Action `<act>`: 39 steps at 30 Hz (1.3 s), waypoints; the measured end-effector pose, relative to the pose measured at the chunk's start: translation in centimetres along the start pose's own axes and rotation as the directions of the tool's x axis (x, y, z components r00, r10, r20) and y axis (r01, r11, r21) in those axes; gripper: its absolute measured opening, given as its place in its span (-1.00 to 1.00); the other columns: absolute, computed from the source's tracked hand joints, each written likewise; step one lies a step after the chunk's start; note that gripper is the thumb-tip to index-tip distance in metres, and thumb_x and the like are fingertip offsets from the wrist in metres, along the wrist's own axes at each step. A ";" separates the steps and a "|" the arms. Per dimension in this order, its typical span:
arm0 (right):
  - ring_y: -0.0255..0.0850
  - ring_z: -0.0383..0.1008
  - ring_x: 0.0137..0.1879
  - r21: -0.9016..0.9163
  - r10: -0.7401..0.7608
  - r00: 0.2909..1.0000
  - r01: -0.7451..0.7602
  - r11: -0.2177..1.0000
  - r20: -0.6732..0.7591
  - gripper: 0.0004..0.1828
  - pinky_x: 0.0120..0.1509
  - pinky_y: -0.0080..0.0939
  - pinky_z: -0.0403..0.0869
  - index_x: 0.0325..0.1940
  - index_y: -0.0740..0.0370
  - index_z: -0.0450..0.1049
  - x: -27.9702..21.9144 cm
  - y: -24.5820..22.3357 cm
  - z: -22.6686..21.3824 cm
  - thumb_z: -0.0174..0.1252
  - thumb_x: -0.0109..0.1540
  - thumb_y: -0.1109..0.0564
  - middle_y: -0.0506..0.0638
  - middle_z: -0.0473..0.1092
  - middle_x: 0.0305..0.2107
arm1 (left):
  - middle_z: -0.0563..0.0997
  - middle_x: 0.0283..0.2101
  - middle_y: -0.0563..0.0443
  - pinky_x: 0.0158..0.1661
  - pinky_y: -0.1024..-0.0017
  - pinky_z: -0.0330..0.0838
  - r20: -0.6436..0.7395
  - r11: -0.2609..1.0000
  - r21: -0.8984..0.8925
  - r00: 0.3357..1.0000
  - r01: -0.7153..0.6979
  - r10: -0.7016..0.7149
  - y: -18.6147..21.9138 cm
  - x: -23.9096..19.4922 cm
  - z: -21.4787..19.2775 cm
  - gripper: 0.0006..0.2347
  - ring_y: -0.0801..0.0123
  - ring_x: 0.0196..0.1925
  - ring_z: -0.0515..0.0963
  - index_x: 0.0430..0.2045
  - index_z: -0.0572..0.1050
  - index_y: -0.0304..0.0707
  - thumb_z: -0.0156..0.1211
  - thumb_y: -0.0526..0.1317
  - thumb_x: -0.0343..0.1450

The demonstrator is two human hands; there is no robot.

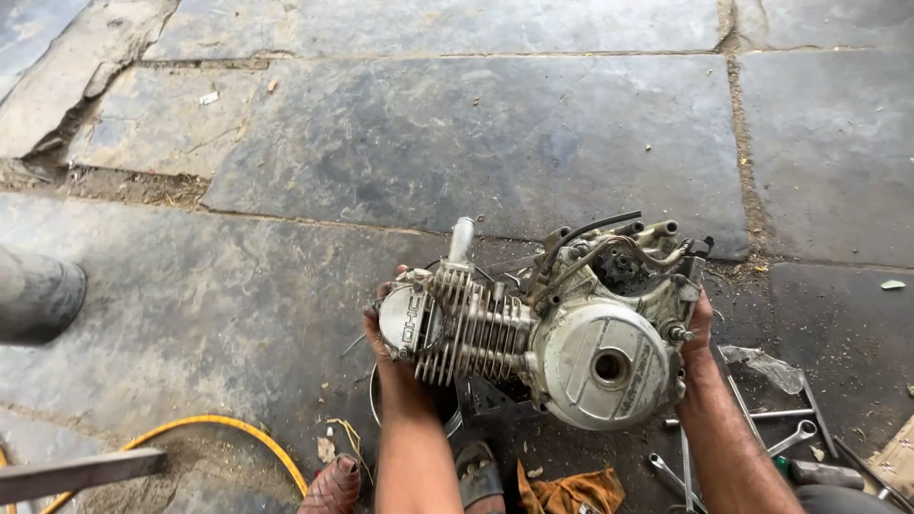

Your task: The person sits on the floor of a motorcycle repair workshop and repositions a small engine on a metal stand. They wipe the engine casing and cylinder fins with an orange cloth, then use a socket wrench on the engine, handle a metal rod, and wipe small parts with the cloth.

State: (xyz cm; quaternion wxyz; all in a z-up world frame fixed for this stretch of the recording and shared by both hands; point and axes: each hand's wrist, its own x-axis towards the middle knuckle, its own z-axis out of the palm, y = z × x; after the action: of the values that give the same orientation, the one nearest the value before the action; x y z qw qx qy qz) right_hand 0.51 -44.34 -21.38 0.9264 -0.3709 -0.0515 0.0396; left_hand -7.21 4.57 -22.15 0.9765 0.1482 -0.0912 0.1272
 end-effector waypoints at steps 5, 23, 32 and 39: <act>-0.21 0.65 -0.21 -0.041 0.009 0.999 -0.011 0.999 -0.048 -0.69 -0.25 -0.27 0.67 0.14 0.23 0.45 0.3 0.8 -2.4 -0.07 0.55 -0.01 0.08 0.52 -0.24 | 0.37 0.45 -0.19 0.27 -0.14 0.46 0.011 0.999 -0.049 1.000 0.002 -0.001 0.0 -1.0 -1.0 -0.55 -0.09 0.41 0.42 0.07 0.60 -0.16 0.39 0.08 0.39; -0.22 0.55 -0.22 -0.372 0.080 0.937 -0.212 0.904 -0.340 -0.47 -0.26 -0.13 0.62 0.07 0.11 0.43 -0.4 -0.7 5.0 -0.04 0.32 -0.33 0.01 0.49 -0.26 | 0.19 0.55 -0.30 0.31 -0.20 0.35 0.077 0.995 -0.104 0.997 0.004 0.004 -0.1 -1.5 -9.7 -0.47 -0.21 0.49 0.29 0.22 0.53 -0.12 0.31 0.15 0.42; -0.06 0.53 -0.05 -0.431 0.106 0.953 -0.226 0.874 -0.285 -0.26 0.00 0.08 0.55 0.24 0.11 0.38 -1.2 -2.0 8.7 -0.12 0.35 -0.52 0.10 0.47 -0.13 | 0.31 0.41 -0.31 0.33 -0.06 0.35 -0.117 0.966 0.219 0.987 0.134 -0.111 3.0 -2.6 2.2 -0.30 -0.10 0.39 0.35 0.42 0.32 -0.20 0.31 0.08 0.36; 0.28 0.25 0.38 -0.280 0.234 0.709 -0.527 0.803 -0.665 -0.16 0.37 0.70 0.20 0.26 0.01 0.33 -3.3 -2.1 12.1 -0.12 0.23 -0.64 0.20 0.29 0.24 | 0.48 0.37 -0.19 0.32 0.00 0.29 -0.685 0.241 0.721 0.722 0.650 0.101 6.8 -0.1 15.6 -0.35 -0.01 0.38 0.45 0.30 0.41 -0.19 0.16 0.21 0.38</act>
State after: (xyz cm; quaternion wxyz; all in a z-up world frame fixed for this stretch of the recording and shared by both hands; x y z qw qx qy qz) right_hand -4.22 -37.96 -11.38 0.7512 -0.5698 0.3169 0.1028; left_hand -11.34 5.91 -5.67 0.6695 0.6552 0.3500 0.0061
